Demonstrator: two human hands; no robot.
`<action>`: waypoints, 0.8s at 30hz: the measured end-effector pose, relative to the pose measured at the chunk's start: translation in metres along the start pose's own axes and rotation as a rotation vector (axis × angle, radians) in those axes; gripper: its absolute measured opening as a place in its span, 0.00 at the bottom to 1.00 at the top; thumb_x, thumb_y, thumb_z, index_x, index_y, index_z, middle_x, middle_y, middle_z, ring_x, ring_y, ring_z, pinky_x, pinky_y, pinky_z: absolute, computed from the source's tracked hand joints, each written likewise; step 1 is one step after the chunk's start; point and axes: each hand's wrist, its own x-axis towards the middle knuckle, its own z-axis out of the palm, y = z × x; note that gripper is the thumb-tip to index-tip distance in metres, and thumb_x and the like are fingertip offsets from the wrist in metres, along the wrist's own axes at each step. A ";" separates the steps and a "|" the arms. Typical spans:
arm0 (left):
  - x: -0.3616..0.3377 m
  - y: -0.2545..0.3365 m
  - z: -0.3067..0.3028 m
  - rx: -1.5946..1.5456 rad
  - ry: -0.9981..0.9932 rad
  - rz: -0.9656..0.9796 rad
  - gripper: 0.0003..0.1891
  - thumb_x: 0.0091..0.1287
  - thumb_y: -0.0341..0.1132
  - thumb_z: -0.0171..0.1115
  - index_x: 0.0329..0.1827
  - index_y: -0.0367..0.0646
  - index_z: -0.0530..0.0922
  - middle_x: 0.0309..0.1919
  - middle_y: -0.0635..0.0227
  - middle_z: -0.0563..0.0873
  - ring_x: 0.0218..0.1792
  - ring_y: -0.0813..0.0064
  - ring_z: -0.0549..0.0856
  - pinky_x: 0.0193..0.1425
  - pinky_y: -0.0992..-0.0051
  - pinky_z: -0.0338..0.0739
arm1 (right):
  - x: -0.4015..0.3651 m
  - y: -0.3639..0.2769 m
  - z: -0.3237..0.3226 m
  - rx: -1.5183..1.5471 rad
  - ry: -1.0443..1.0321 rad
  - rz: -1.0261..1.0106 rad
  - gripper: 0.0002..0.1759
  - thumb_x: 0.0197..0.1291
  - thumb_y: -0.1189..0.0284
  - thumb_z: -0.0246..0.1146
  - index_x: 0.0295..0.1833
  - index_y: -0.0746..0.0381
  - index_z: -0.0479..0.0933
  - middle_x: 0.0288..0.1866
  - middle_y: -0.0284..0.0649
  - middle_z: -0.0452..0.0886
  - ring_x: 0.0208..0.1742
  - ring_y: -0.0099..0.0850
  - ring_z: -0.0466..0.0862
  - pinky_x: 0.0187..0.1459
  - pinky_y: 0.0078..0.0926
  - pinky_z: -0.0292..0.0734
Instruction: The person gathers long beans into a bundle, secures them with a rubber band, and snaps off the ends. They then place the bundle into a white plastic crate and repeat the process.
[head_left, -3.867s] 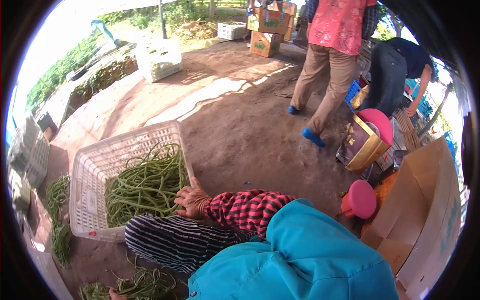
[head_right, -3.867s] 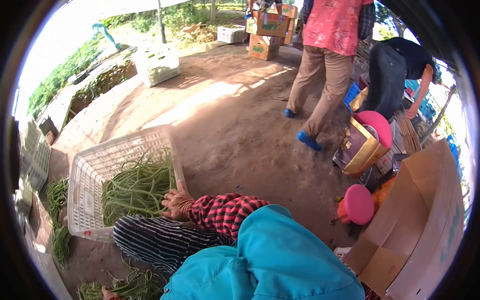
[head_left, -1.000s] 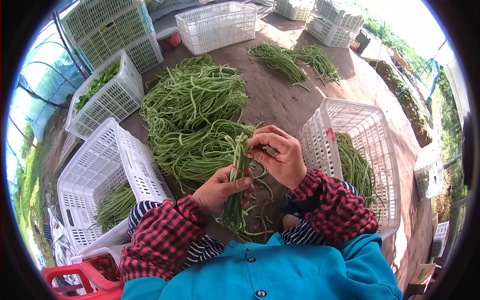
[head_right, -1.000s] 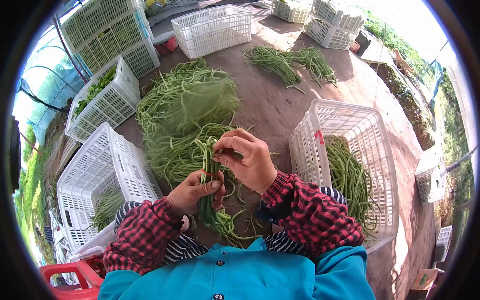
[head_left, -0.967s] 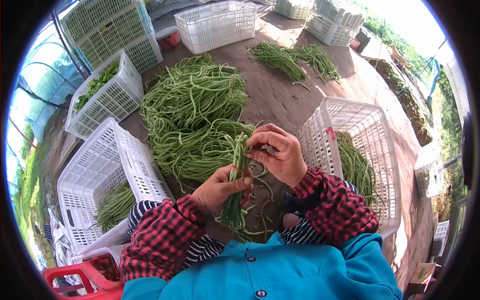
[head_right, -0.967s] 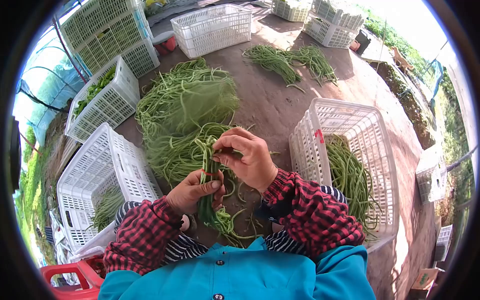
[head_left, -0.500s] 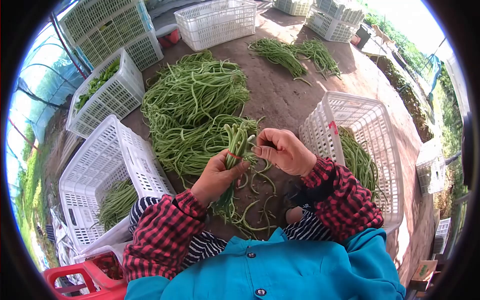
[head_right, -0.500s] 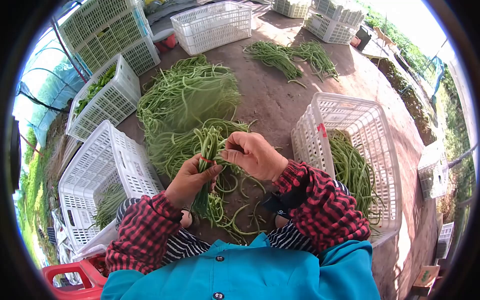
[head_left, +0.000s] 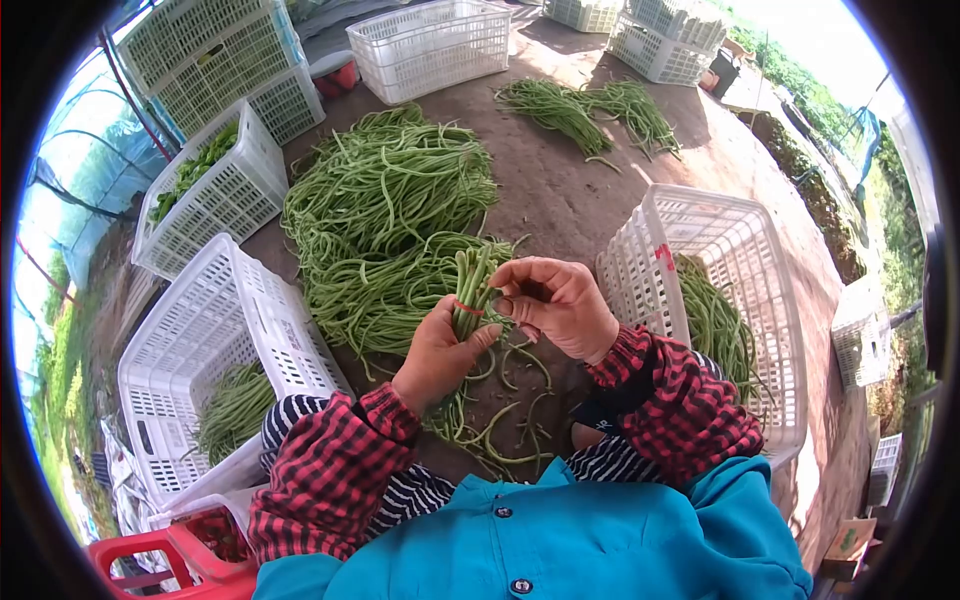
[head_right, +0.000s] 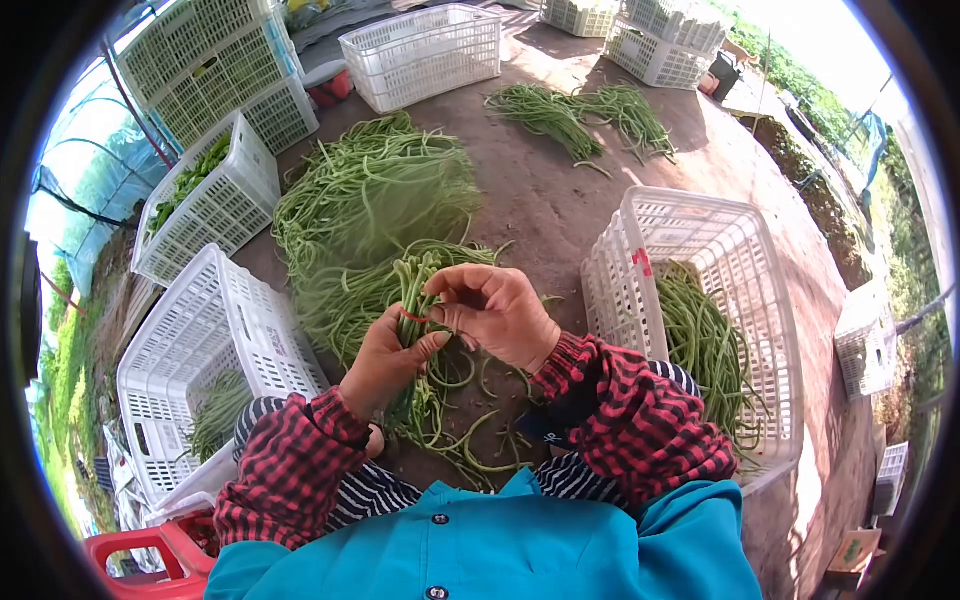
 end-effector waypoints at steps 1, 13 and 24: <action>0.001 0.000 0.002 0.055 -0.005 0.043 0.13 0.61 0.31 0.63 0.45 0.41 0.70 0.29 0.79 0.75 0.28 0.91 0.70 0.28 0.85 0.66 | 0.007 0.018 0.001 -0.221 0.065 -0.254 0.15 0.49 0.78 0.69 0.43 0.65 0.75 0.27 0.28 0.73 0.24 0.15 0.71 0.26 0.14 0.68; 0.010 -0.008 0.019 0.304 0.027 0.257 0.15 0.64 0.28 0.59 0.51 0.39 0.66 0.34 0.75 0.75 0.33 0.88 0.72 0.36 0.84 0.69 | 0.005 0.009 -0.003 -0.628 0.231 -0.308 0.13 0.45 0.77 0.70 0.37 0.66 0.75 0.22 0.33 0.74 0.23 0.16 0.71 0.26 0.17 0.69; 0.008 0.009 0.020 -0.052 -0.211 0.177 0.19 0.66 0.39 0.57 0.55 0.43 0.65 0.31 0.77 0.73 0.29 0.88 0.73 0.33 0.86 0.70 | 0.003 0.013 -0.011 -0.397 0.219 -0.333 0.08 0.52 0.78 0.65 0.35 0.67 0.73 0.23 0.39 0.76 0.25 0.21 0.76 0.28 0.21 0.72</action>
